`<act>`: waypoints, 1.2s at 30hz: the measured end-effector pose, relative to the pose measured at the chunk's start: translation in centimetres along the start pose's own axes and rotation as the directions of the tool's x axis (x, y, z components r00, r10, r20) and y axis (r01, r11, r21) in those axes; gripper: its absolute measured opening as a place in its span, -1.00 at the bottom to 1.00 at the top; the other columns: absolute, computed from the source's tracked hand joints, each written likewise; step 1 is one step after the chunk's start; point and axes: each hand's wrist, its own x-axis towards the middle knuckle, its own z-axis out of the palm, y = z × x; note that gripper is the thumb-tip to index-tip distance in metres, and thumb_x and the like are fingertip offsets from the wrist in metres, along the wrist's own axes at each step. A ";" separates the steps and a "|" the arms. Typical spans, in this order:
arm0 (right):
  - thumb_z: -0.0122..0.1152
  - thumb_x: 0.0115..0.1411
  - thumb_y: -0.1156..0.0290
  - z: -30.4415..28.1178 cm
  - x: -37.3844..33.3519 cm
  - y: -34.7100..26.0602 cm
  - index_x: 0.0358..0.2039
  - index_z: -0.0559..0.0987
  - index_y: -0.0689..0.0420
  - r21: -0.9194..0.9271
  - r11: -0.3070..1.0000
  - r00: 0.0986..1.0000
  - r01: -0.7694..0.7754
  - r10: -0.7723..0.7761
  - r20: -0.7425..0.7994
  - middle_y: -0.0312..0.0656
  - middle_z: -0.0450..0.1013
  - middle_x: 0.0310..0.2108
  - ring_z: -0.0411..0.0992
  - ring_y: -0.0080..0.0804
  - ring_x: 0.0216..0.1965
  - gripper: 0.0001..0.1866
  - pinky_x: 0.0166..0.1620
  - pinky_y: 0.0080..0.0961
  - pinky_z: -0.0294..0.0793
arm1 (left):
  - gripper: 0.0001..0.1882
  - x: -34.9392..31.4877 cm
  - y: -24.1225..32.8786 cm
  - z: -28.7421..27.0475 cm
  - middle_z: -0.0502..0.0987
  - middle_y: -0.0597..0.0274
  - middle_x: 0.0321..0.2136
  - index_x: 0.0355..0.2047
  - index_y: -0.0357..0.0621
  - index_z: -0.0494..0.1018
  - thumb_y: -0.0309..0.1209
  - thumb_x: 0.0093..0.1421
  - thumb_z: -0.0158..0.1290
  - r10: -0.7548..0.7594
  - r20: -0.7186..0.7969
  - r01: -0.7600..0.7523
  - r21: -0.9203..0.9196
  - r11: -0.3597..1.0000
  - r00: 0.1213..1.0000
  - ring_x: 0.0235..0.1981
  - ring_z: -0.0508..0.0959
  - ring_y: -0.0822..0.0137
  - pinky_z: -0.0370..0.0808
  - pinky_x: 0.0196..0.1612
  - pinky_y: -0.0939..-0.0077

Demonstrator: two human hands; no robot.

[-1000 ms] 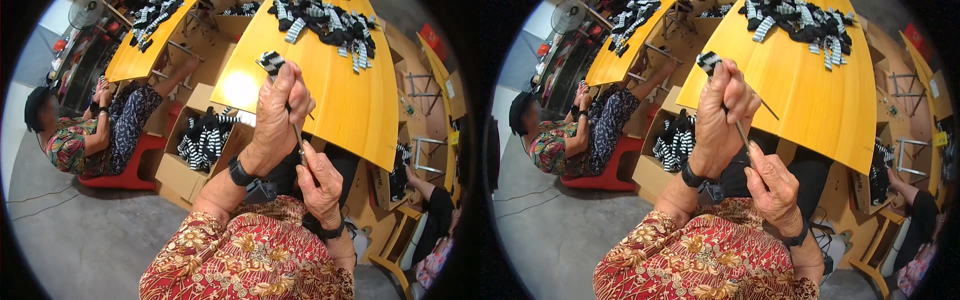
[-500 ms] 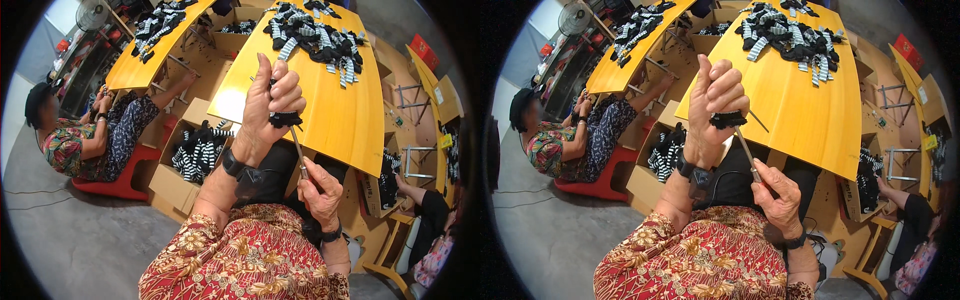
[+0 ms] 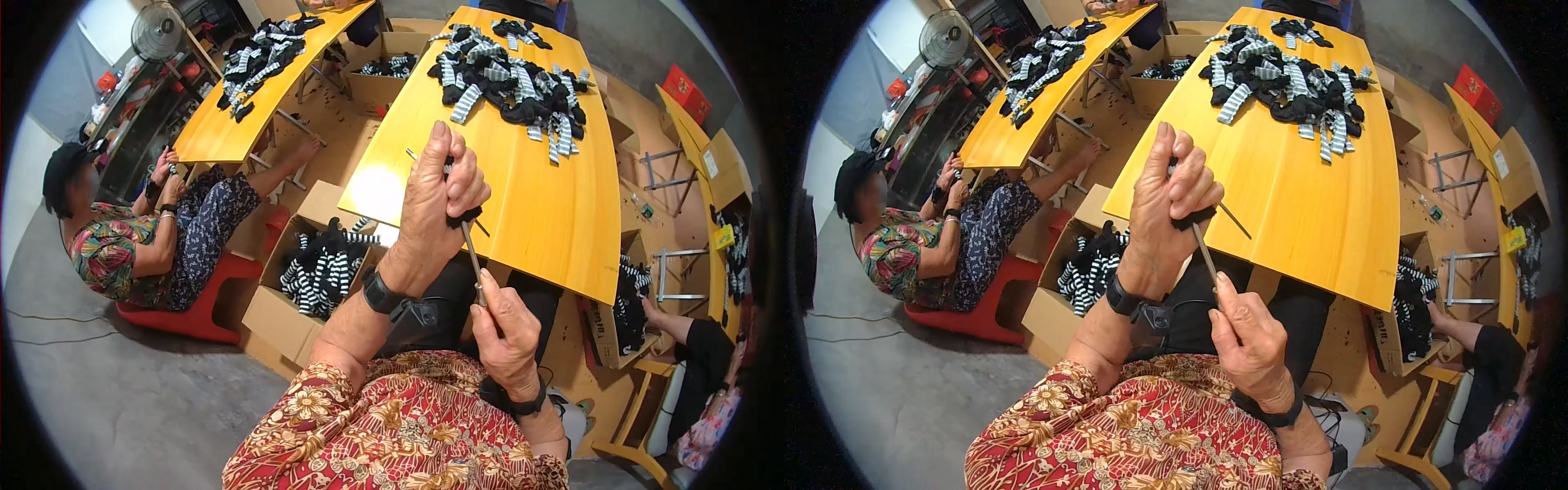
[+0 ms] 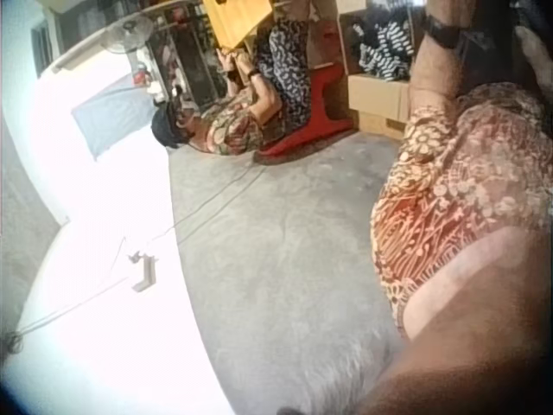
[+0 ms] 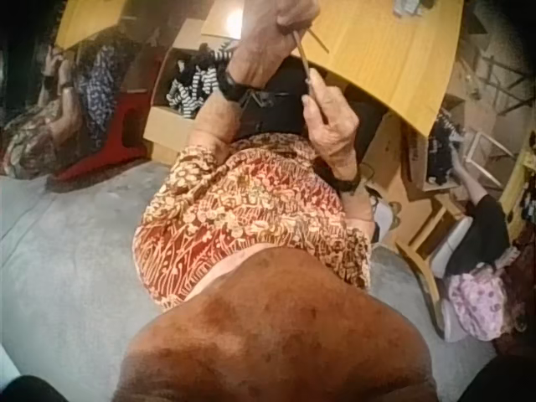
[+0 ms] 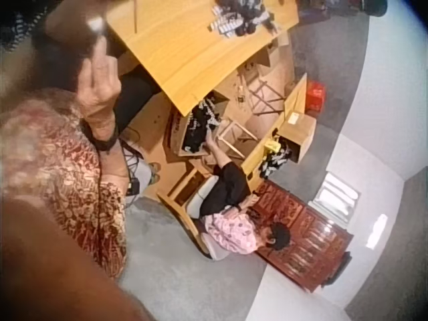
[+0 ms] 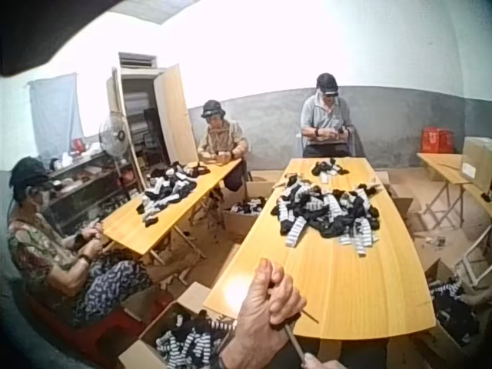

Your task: The person sits at a table and uses a red-handled screwdriver to stuff black and white striped socks. They repeatedly pick up a sock, insert the tool to push the fabric inward, and then place the sock into a cardboard box.

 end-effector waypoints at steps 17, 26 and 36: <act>0.05 0.23 0.61 0.9 1.2 0.4 0.09 0.43 0.29 0.703 0.538 0.867 -0.466 0.436 0.242 -0.23 0.45 -0.48 0.39 -0.59 -0.61 -0.61 -0.54 -0.69 0.38 | -0.71 -1.4 -1.1 -1.2 0.15 0.51 -0.82 -0.40 -0.05 0.26 -0.18 0.41 -0.24 0.008 -0.040 -0.003 0.114 0.993 0.999 -0.87 0.08 0.63 0.06 -0.73 0.75; 0.10 0.21 0.59 1.1 2.1 2.5 0.02 0.46 0.31 0.741 0.492 0.855 -0.457 0.473 0.213 -0.21 0.45 -0.48 0.40 -0.59 -0.62 -0.65 -0.56 -0.69 0.40 | -0.54 -3.1 -1.5 -2.3 0.49 0.25 -0.45 -0.11 -0.15 0.33 0.03 0.31 -0.13 -0.222 -0.170 0.263 0.283 0.922 0.960 -0.51 0.46 0.41 0.42 -0.40 0.58; 0.13 0.18 0.47 -0.8 0.8 2.2 0.14 0.41 0.19 0.590 0.573 0.810 -0.569 0.516 0.281 -0.19 0.45 -0.36 0.36 -0.64 -0.51 -0.52 -0.52 -0.74 0.34 | -0.67 1.6 0.4 -5.0 0.37 0.34 -0.50 -0.17 -0.15 0.35 -0.12 0.34 -0.10 -0.068 -0.154 0.049 -0.123 0.991 0.986 -0.57 0.30 0.54 0.24 -0.51 0.69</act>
